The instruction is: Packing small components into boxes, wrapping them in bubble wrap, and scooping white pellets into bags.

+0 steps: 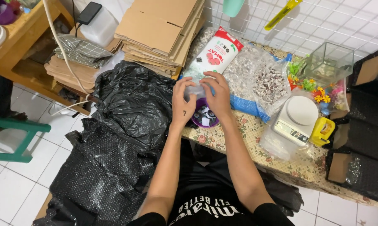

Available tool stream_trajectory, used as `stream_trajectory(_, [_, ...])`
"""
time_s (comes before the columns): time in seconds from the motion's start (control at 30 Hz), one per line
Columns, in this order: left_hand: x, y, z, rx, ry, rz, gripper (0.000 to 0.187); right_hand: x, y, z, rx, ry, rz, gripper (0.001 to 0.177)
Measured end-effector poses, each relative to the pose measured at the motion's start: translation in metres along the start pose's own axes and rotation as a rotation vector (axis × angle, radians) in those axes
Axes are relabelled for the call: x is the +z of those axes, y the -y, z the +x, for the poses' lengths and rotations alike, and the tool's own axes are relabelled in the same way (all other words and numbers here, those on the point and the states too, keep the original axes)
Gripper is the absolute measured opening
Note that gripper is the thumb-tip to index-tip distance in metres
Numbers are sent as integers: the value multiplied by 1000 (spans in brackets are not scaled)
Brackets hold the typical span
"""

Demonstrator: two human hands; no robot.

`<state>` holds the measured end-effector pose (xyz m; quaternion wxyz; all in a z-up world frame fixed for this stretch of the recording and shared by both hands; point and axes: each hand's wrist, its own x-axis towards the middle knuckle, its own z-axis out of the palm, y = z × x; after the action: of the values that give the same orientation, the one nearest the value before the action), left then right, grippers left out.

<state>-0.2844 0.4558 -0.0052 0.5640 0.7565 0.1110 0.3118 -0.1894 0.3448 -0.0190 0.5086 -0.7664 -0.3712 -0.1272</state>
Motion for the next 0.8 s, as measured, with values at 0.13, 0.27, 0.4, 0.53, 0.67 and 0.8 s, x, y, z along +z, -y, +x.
stream_trajectory(0.13, [3, 19, -1, 75, -10, 133, 22, -2, 6, 1, -110, -66, 0, 17])
stream_trajectory(0.27, [3, 6, -2, 132, 5, 190, 29, 2, -3, -1, -129, -123, -3, 17])
stream_trajectory(0.4, [7, 19, -6, 192, -63, 254, 26, 5, -9, -2, -61, -198, 34, 8])
stream_trajectory(0.53, [4, 21, -1, 231, -61, 351, 21, 7, -12, 0, -75, -130, 77, 11])
stream_trajectory(0.67, [6, 25, 3, 143, -122, 258, 4, 1, 12, 7, -70, -53, 163, 25])
stream_trajectory(0.8, [1, 11, 2, 56, -119, 122, 14, 1, 14, 3, 52, 128, 237, 59])
